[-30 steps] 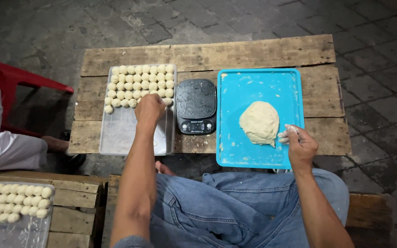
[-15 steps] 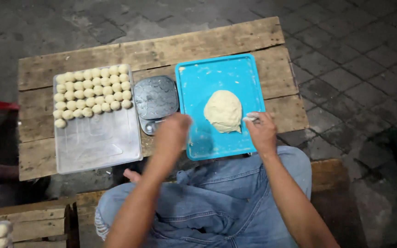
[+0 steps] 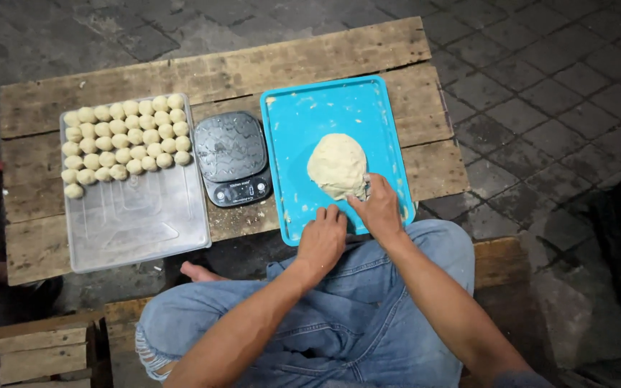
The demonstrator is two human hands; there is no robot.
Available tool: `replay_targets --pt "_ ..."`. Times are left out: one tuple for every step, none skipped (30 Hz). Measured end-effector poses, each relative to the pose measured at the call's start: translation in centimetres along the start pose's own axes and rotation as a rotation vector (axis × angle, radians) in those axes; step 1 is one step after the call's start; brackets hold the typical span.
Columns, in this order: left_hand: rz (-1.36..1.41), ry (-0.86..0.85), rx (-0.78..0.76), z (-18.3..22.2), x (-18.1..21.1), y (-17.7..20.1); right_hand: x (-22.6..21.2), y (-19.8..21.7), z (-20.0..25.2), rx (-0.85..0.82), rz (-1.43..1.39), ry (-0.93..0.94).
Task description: Weighing small portions of dough on a digital scale and rolling them into balls by hand.
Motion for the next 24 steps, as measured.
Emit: replay_targets --pt "-0.011 -0.005 -0.007 0.0 0.1 0.0 -0.6 0.1 0.0 0.012 -0.056 -0.085" --pt "-0.024 -0.011 -0.014 0.2 0.1 0.1 -1.3 0.2 0.0 0.024 -0.113 -0.171" --pt "-0.021 -0.01 -0.018 0.1 0.1 0.2 -0.1 -0.1 -0.1 0.021 -0.111 -0.174" --pt "-0.034 -0.015 -0.047 0.0 0.1 0.3 1.3 -0.6 -0.1 -0.023 -0.073 -0.354" --pt "-0.047 -0.021 -0.077 0.0 0.1 0.3 2.6 -1.1 -0.1 -0.067 -0.033 -0.533" --pt "-0.045 -0.016 -0.079 -0.1 0.1 0.5 2.2 -0.7 -0.1 -0.072 -0.032 -0.533" --pt "-0.071 -0.028 -0.031 -0.2 0.1 0.6 1.7 -0.4 -0.2 -0.041 -0.122 -0.549" --pt "-0.095 -0.036 0.014 -0.1 0.3 0.8 1.3 0.1 -0.1 -0.013 -0.211 -0.567" --pt "-0.091 -0.029 0.009 -0.1 0.3 0.8 1.5 0.0 0.1 -0.022 -0.207 -0.569" --pt "-0.119 -0.037 0.019 -0.1 0.4 0.7 1.8 0.0 0.2 0.003 -0.27 -0.558" --pt "-0.148 -0.045 0.03 -0.2 0.5 0.7 2.1 0.1 0.2 0.027 -0.333 -0.547" --pt "-0.146 -0.044 0.029 -0.1 0.6 0.7 2.7 -0.1 0.3 0.026 -0.331 -0.548" --pt "-0.15 -0.043 0.029 0.0 0.8 0.8 3.3 -0.3 0.4 0.022 -0.392 -0.566" --pt "-0.157 -0.043 0.03 0.0 0.8 0.8 3.8 -0.5 0.5 0.019 -0.456 -0.583" --pt "-0.157 -0.043 0.029 -0.1 0.7 0.7 4.5 -0.8 0.4 0.018 -0.456 -0.584" --pt "-0.152 -0.033 0.006 -0.1 0.7 0.6 5.3 -1.0 0.4 0.012 -0.472 -0.615" --pt "-0.146 -0.023 -0.018 -0.1 0.7 0.5 6.1 -1.2 0.5 0.006 -0.487 -0.646" --pt "-0.147 -0.025 -0.009 0.0 0.8 0.1 6.1 -0.8 0.6 0.011 -0.488 -0.639" --pt "-0.149 -0.028 -0.003 0.2 1.0 -0.3 6.0 -0.4 0.8 0.024 -0.572 -0.639" --pt "-0.151 -0.032 0.0 0.4 1.1 -0.5 6.0 0.1 1.1 0.036 -0.656 -0.641" --pt "-0.153 -0.034 0.005 0.1 1.0 -0.5 5.9 0.2 0.8 0.039 -0.657 -0.637" --pt "-0.146 -0.035 -0.01 0.1 1.0 -0.6 6.0 0.3 0.9 0.05 -0.704 -0.623" --pt "-0.139 -0.036 -0.024 0.1 1.0 -0.8 6.1 0.5 1.0 0.061 -0.752 -0.609" --pt "-0.138 -0.037 -0.024 0.1 1.0 -0.5 6.5 0.4 1.2 0.062 -0.751 -0.609"
Point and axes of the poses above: each hand's wrist, its own z-axis away from the middle knuckle, its own y-axis out of the back of the hand, x = y × z, the point moved 1 cm from there along -z, towards the middle knuckle, and after that the axes turned 4 degrees about x, right-handed, at the moved point
